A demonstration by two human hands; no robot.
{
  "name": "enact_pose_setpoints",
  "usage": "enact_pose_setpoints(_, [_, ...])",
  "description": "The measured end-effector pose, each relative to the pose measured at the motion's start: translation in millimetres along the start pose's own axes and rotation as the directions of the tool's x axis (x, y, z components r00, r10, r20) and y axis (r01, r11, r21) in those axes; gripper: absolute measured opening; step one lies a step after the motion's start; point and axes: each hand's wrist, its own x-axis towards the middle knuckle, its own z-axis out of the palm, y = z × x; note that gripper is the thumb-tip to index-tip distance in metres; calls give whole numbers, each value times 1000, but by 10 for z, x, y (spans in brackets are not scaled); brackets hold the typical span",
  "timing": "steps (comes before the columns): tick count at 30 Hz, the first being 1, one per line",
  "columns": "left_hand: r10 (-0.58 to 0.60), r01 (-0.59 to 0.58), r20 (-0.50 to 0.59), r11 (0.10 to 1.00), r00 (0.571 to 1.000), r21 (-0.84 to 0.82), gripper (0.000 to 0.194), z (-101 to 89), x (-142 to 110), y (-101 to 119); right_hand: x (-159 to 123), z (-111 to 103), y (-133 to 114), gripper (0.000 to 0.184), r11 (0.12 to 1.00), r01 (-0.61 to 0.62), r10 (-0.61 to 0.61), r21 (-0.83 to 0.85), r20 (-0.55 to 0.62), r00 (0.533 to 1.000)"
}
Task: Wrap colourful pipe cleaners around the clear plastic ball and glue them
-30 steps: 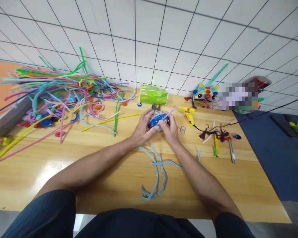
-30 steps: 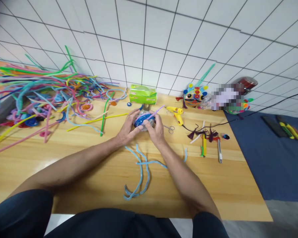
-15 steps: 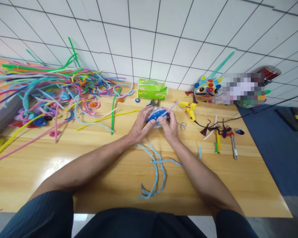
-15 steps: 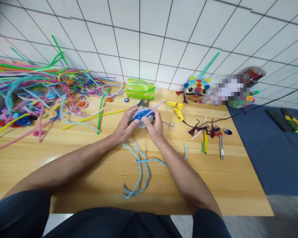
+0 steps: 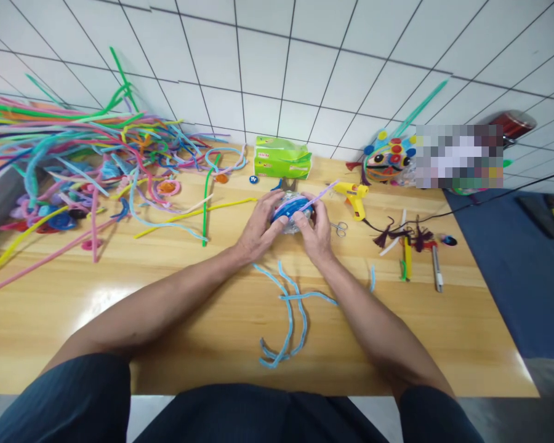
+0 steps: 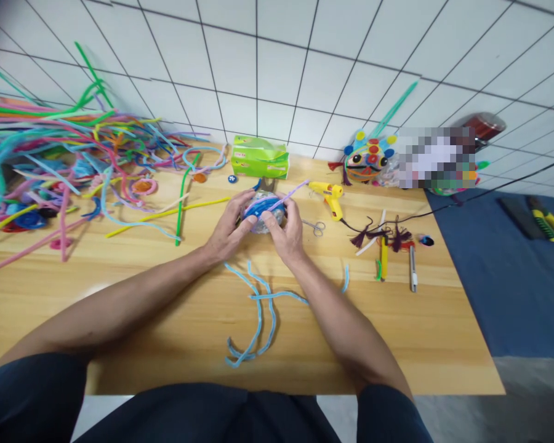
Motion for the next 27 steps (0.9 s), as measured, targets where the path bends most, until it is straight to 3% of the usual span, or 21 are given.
enact_pose_setpoints(17, [41, -41, 7, 999, 999, 15, 59, -13, 7, -28, 8, -9, 70, 63, 999, 32, -32, -2, 10, 999])
enact_pose_setpoints(27, [-8, 7, 27, 1000, 1000, 21, 61, -36, 16, 21, 21, -16, 25, 67, 1000, 16, -16, -4, 24, 1000])
